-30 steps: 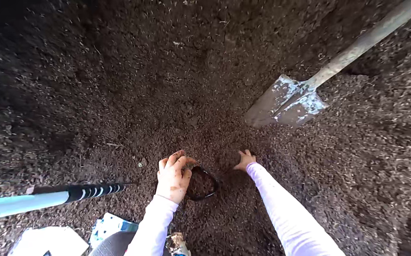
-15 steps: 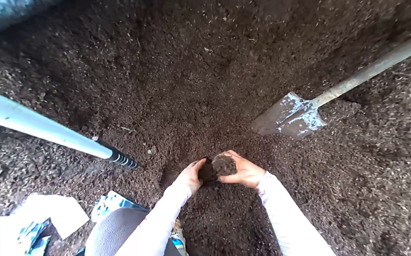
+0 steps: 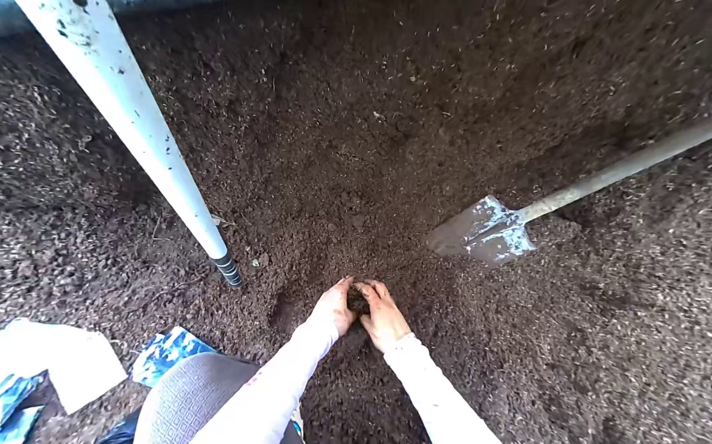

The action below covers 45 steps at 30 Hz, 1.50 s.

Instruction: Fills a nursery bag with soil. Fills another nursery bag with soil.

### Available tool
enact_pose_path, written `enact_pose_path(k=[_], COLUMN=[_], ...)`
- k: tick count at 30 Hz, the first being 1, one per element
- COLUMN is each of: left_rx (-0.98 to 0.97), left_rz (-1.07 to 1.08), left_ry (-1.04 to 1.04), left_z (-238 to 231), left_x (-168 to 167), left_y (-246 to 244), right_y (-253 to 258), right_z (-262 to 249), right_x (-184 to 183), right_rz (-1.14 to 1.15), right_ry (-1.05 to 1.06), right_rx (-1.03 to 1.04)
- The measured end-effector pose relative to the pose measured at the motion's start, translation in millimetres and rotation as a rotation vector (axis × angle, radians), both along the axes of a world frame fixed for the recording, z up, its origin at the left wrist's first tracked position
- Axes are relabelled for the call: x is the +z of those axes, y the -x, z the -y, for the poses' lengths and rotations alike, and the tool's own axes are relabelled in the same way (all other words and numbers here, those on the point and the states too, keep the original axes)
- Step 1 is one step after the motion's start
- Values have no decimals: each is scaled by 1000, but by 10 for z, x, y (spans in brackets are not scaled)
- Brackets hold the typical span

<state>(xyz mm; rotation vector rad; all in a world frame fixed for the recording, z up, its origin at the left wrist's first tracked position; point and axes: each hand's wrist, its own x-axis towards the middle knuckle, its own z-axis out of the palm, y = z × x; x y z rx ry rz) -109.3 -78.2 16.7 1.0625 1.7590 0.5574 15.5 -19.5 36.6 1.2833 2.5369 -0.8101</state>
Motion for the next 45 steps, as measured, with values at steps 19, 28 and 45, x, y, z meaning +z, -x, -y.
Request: enact_pose_path(k=[19,28,45], left_rx=[-115,-191,-304], left_rz=[-262,-301,-242], left_ry=[-14,441,281], left_z=[-38,-86,-23], left_x=[380,62,136], left_y=[73,159,122], right_y=[-624,-462,-121], right_z=[-365,-313,-222], right_x=[-142,95,-100], right_rz=[-255,78,56], right_ry=[265,-7,186], right_rx=[-338,-220,164])
